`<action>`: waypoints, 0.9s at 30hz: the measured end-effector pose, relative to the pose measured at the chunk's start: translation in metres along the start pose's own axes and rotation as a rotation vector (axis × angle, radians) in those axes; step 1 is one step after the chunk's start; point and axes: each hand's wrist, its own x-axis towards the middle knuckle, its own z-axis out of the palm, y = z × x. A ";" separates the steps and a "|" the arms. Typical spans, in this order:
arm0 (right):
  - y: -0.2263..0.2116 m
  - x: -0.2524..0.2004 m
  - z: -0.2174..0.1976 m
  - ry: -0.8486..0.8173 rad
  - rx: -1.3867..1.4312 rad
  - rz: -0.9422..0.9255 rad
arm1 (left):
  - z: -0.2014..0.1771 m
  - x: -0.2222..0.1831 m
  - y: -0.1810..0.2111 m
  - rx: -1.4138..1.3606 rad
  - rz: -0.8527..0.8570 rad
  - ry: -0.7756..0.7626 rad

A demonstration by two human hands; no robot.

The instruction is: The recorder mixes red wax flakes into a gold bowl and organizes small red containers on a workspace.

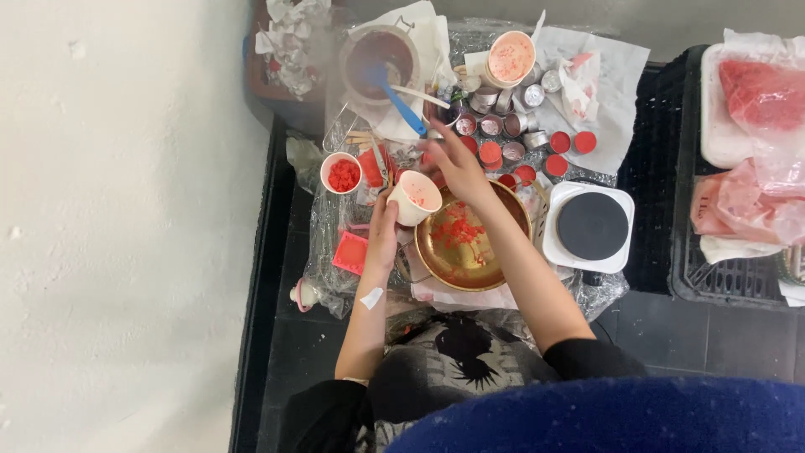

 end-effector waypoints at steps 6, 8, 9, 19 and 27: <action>-0.065 -0.113 -0.011 -0.219 -0.392 -0.298 | 0.036 -0.013 0.032 0.403 0.021 -0.136; -0.065 -0.135 -0.026 -0.128 -0.461 -0.259 | 0.052 -0.017 0.042 0.494 -0.010 -0.221; -0.065 -0.146 -0.034 -0.047 -0.533 -0.216 | 0.061 -0.019 0.046 0.580 -0.038 -0.297; -0.115 -0.133 -0.150 0.270 -1.157 -0.454 | 0.118 -0.008 0.067 1.030 0.394 -0.275; -0.052 0.005 -0.257 0.338 -1.336 -0.158 | 0.158 0.008 0.064 0.947 0.295 -0.348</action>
